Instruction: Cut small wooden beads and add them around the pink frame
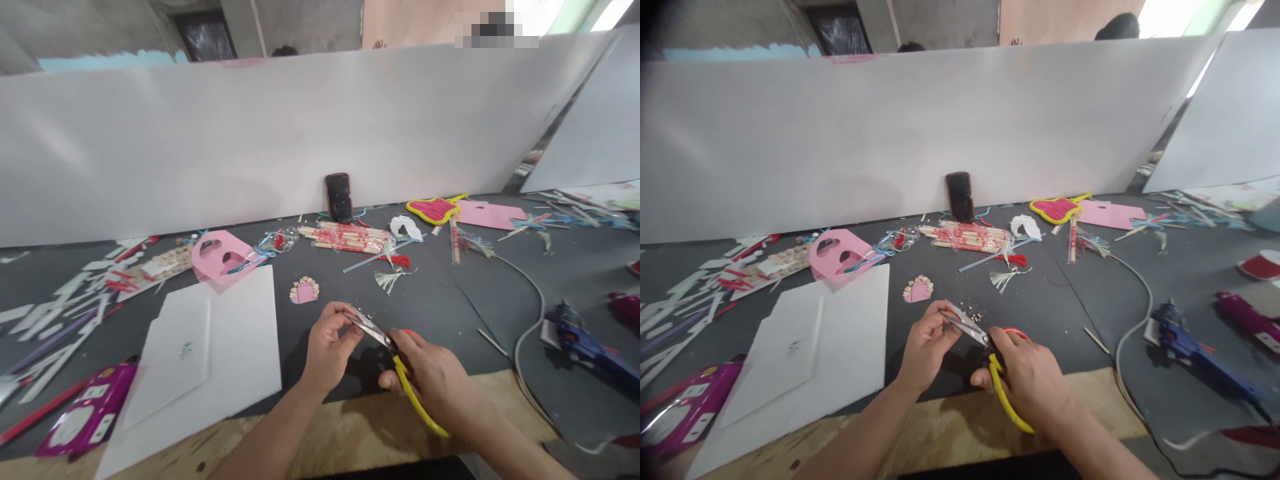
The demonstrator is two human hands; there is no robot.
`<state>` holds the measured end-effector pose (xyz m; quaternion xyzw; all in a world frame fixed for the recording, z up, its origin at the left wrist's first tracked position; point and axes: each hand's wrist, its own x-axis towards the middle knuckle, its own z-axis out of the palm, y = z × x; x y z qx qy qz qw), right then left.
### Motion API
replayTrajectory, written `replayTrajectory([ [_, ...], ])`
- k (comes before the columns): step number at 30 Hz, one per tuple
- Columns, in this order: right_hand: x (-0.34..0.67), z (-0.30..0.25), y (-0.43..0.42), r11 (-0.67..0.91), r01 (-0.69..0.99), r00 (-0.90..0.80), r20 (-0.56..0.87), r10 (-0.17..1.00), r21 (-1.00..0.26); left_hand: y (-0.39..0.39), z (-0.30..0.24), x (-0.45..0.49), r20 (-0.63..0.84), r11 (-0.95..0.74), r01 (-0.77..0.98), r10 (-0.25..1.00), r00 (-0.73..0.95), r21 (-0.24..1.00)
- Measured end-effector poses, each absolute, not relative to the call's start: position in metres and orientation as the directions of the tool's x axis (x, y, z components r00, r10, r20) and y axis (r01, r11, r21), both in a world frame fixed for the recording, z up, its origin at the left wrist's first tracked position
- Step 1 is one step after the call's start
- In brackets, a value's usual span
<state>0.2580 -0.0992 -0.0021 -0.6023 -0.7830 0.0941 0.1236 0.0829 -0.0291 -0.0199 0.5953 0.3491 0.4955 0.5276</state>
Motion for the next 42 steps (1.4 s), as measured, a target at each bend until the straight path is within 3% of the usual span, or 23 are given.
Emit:
replayTrajectory([
  [6,0.2627,0.0004,-0.1009,0.246,0.935,-0.242,0.048,0.969,-0.254,-0.0295,-0.0196,0.0831,0.218,-0.185,-0.139,0.937,0.274,0.973],
  [12,0.2645,0.0025,-0.0993,0.248,0.907,-0.258,0.016,0.966,-0.342,-0.0311,-0.0200,0.0847,0.214,-0.163,-0.193,0.935,0.283,0.968],
  [18,0.2655,0.0006,-0.0965,0.280,0.893,-0.281,0.048,0.958,-0.353,-0.0308,-0.0178,0.0845,0.199,-0.144,-0.203,0.937,0.286,0.968],
  [32,0.2640,0.0048,-0.0972,0.283,0.851,-0.302,0.030,0.953,-0.442,-0.0298,-0.0200,0.0850,0.228,-0.210,-0.099,0.944,0.237,0.973],
  [42,0.2583,0.0021,-0.0994,0.248,0.913,-0.243,0.054,0.968,-0.325,-0.0289,-0.0193,0.0842,0.203,-0.163,-0.160,0.939,0.279,0.974],
])
